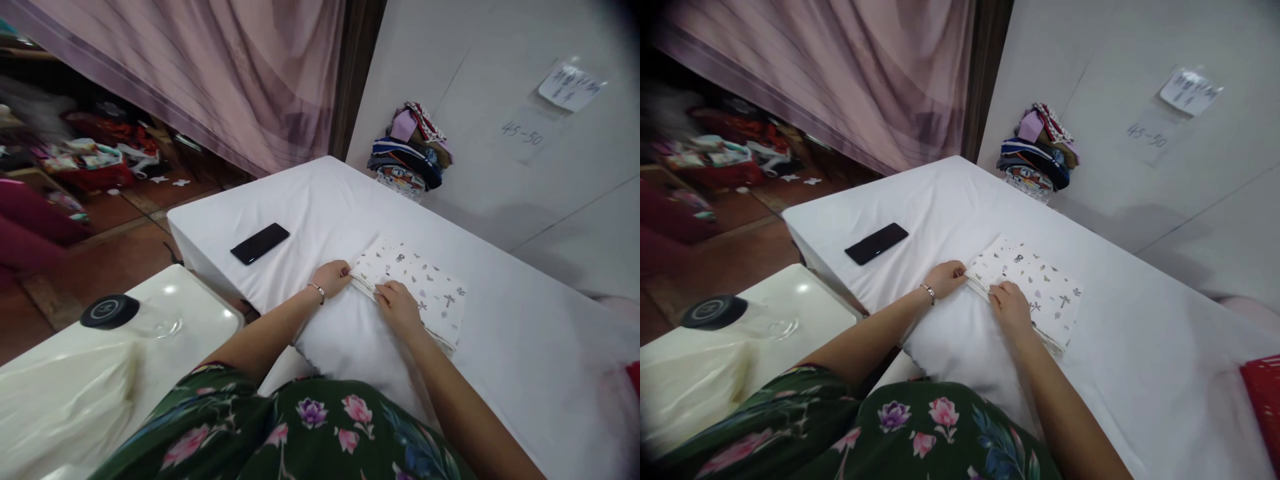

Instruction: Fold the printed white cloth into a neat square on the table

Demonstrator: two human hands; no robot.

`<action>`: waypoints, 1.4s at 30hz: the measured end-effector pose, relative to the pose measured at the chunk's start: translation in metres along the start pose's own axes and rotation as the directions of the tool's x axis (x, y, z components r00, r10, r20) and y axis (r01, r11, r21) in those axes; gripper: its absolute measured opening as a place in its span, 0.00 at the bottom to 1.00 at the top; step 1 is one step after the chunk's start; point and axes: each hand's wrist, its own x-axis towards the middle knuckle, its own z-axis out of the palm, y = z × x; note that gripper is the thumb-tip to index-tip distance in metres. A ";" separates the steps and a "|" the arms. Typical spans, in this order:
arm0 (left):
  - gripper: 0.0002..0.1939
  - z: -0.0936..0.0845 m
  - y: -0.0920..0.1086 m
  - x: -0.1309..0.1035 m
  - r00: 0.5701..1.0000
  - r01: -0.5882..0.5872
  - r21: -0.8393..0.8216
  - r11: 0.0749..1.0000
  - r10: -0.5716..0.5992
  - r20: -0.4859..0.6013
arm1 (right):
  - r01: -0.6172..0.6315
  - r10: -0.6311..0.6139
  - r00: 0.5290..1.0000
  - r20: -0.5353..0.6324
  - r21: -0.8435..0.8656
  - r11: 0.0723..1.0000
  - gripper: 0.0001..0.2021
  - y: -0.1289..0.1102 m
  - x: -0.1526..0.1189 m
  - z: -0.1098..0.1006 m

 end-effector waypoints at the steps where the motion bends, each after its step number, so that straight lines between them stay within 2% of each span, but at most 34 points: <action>1: 0.07 -0.001 -0.002 0.000 1.000 -0.020 -0.026 0.999 0.021 0.021 | -0.008 0.008 1.000 0.006 0.005 1.000 0.11 0.000 0.000 -0.001; 3: 0.09 -0.003 -0.006 0.000 0.997 -0.051 -0.054 0.997 0.054 0.047 | -0.022 0.022 0.999 0.023 -0.002 1.000 0.11 0.000 0.003 -0.002; 7: 0.09 -0.002 -0.007 0.001 0.996 -0.078 -0.005 0.997 0.078 0.033 | -0.023 0.024 0.999 0.034 -0.029 0.999 0.13 -0.004 0.012 -0.001; 14: 0.11 0.000 -0.001 0.001 1.000 -0.009 -0.067 0.998 0.010 0.014 | -0.102 0.098 0.994 0.053 0.077 0.992 0.10 -0.007 0.019 0.005; 20: 0.05 0.003 0.007 0.004 0.999 0.049 0.060 0.997 -0.049 -0.002 | -0.178 0.166 0.983 0.079 0.178 0.968 0.10 -0.006 0.020 0.005; 27: 0.05 0.004 0.007 0.002 0.998 0.038 0.048 0.998 -0.036 -0.044 | -0.223 0.192 0.971 0.144 0.251 0.942 0.10 -0.004 0.023 -0.002; 32: 0.05 0.005 0.005 -0.005 0.987 -0.056 -0.009 0.998 0.054 -0.151 | -0.280 0.238 0.952 0.192 0.238 0.930 0.10 -0.001 0.031 -0.004; 35: 0.01 0.006 0.004 -0.007 0.964 -0.185 0.026 0.982 0.186 -0.188 | -0.304 0.261 0.946 0.193 0.245 0.921 0.10 0.002 0.033 -0.002; 39: 0.06 0.008 0.003 -0.006 0.901 -0.392 0.197 0.899 0.418 -0.117 | -0.285 0.240 0.949 0.203 0.229 0.931 0.09 0.000 0.031 -0.002; 42: 0.09 0.011 0.004 -0.004 0.866 -0.460 0.332 0.824 0.498 -0.036 | -0.210 0.175 0.964 0.199 0.173 0.962 0.09 -0.004 0.027 -0.004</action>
